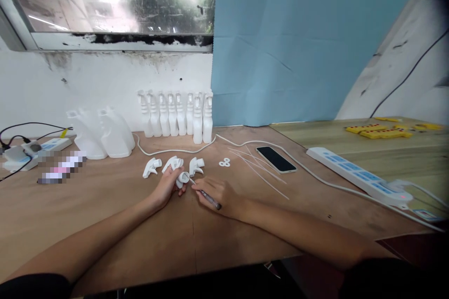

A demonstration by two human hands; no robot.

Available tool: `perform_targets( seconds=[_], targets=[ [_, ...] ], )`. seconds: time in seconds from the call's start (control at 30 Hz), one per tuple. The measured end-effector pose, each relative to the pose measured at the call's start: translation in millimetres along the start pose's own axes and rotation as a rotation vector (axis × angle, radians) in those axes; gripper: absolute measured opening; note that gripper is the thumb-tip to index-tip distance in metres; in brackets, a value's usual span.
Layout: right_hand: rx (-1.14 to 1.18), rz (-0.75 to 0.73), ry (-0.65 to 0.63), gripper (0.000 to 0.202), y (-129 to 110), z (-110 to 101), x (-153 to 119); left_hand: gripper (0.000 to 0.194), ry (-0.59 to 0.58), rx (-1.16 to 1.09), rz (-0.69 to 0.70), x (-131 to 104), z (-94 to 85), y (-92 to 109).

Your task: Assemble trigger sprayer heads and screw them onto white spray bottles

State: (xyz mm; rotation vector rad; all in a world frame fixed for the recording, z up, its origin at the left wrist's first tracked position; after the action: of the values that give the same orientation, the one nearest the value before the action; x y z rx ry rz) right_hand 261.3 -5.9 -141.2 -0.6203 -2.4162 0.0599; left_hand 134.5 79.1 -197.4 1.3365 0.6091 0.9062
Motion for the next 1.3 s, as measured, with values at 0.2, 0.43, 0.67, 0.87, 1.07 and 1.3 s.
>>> perform_targets(
  seconds=[0.2,0.43,0.67,0.87,1.07,1.3],
  targets=[
    [0.087,0.223,-0.066,0.011,7.3,2.9,-0.2,0.029,-0.023,0.054,-0.025,-0.5,2.8,-1.5],
    [0.263,0.244,-0.121,0.009,12.4,7.9,6.7,0.025,-0.013,0.083,-0.025,-1.8,0.0,-0.9],
    [0.709,0.227,-0.186,0.01,18.8,31.0,12.1,0.028,0.01,0.124,-0.013,-2.7,2.4,-2.2],
    [1.137,0.378,-0.046,0.013,43.0,45.8,10.9,0.03,-0.042,0.144,-0.052,-6.3,11.7,3.5],
    [1.263,0.363,-0.01,0.012,43.9,44.9,7.2,0.033,-0.126,0.159,-0.108,-4.3,18.9,4.1],
    [1.397,0.32,0.002,0.015,41.0,49.1,5.9,0.035,-0.17,0.181,-0.162,-2.1,21.4,1.0]
  ],
)
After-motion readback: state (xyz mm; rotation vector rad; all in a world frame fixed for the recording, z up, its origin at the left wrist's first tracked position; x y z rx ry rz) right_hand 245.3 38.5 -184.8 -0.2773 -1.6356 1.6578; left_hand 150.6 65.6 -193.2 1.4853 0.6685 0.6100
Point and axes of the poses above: each hand's wrist, its own x-axis towards the middle knuckle, its own z-axis out of the palm, y = z × x, the point moved 8 cm from there along x, towards the middle knuckle, and after that the axes turned 13 degrees about -y, right-handed, at the moved point
